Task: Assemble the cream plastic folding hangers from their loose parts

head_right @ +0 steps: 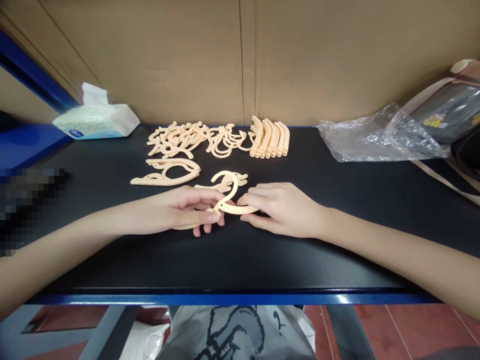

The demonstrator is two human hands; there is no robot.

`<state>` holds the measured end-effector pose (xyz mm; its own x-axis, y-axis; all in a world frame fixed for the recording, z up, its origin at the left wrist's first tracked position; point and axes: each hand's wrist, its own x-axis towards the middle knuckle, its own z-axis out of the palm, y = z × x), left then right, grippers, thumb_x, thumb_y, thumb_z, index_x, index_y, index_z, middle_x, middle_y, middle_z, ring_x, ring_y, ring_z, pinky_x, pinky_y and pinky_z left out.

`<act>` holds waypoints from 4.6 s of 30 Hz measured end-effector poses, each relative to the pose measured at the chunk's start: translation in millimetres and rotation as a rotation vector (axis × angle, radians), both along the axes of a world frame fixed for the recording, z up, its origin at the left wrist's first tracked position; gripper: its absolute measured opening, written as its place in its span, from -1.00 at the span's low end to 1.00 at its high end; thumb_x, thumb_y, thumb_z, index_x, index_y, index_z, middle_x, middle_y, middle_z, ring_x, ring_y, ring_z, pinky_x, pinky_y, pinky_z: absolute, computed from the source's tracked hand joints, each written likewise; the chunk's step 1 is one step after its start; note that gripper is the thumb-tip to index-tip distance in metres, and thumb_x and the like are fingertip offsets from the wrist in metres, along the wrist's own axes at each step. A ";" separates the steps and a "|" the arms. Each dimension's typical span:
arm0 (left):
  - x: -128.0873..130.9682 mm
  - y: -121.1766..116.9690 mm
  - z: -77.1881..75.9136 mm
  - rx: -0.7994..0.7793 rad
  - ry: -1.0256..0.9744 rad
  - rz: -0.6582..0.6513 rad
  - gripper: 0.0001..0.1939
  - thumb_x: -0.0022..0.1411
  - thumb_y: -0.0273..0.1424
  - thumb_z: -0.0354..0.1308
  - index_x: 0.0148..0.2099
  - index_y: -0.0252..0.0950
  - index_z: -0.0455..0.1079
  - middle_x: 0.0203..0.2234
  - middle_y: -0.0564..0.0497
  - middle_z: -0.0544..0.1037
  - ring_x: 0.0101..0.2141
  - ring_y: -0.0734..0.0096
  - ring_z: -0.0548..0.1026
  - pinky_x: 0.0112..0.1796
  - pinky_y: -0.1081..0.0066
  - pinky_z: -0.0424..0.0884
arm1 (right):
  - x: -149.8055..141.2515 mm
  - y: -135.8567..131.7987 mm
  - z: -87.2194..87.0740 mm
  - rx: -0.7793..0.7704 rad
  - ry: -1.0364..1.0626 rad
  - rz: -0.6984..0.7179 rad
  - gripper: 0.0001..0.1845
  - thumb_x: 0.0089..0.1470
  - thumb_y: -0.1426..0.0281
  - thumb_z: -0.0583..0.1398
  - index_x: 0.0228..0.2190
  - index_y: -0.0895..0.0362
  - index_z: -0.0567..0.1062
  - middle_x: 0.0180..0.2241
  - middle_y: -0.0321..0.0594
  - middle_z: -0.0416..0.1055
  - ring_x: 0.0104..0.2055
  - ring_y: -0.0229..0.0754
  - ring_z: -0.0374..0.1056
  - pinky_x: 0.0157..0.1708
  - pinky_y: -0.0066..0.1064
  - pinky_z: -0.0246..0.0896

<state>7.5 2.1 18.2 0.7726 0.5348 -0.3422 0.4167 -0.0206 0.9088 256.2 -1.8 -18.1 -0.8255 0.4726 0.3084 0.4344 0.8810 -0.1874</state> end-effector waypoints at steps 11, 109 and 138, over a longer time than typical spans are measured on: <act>0.9 0.7 -0.7 -0.017 -0.006 0.020 -0.79 0.32 -0.36 0.09 -0.04 -0.33 0.36 -0.28 0.03 0.48 -0.35 0.55 0.44 -0.37 0.58 0.43 | 0.2 -0.6 0.6 -0.019 -0.014 -0.004 -0.78 0.30 0.33 0.05 -0.16 0.14 0.44 -0.38 -0.23 0.45 -0.37 -0.24 0.33 -0.36 -0.42 0.16; 1.2 1.8 -4.7 0.056 -0.048 0.027 -0.67 0.36 -0.25 0.06 0.08 -0.25 0.40 -0.39 0.07 0.36 -0.42 0.53 0.39 -0.50 0.59 0.44 | 2.2 -1.9 -0.8 -0.021 0.011 0.040 -0.72 0.31 0.27 0.06 -0.25 0.15 0.50 -0.46 -0.31 0.40 -0.47 -0.34 0.27 -0.49 -0.49 0.01; 1.4 -0.1 -1.6 0.065 0.001 -0.001 -0.71 0.35 -0.27 0.05 0.05 -0.27 0.35 -0.28 0.02 0.44 -0.41 0.54 0.40 -0.48 0.59 0.42 | 2.6 -2.8 -0.9 -0.030 -0.022 0.018 -0.72 0.32 0.26 0.02 -0.22 0.14 0.46 -0.40 -0.27 0.45 -0.43 -0.32 0.32 -0.46 -0.48 0.03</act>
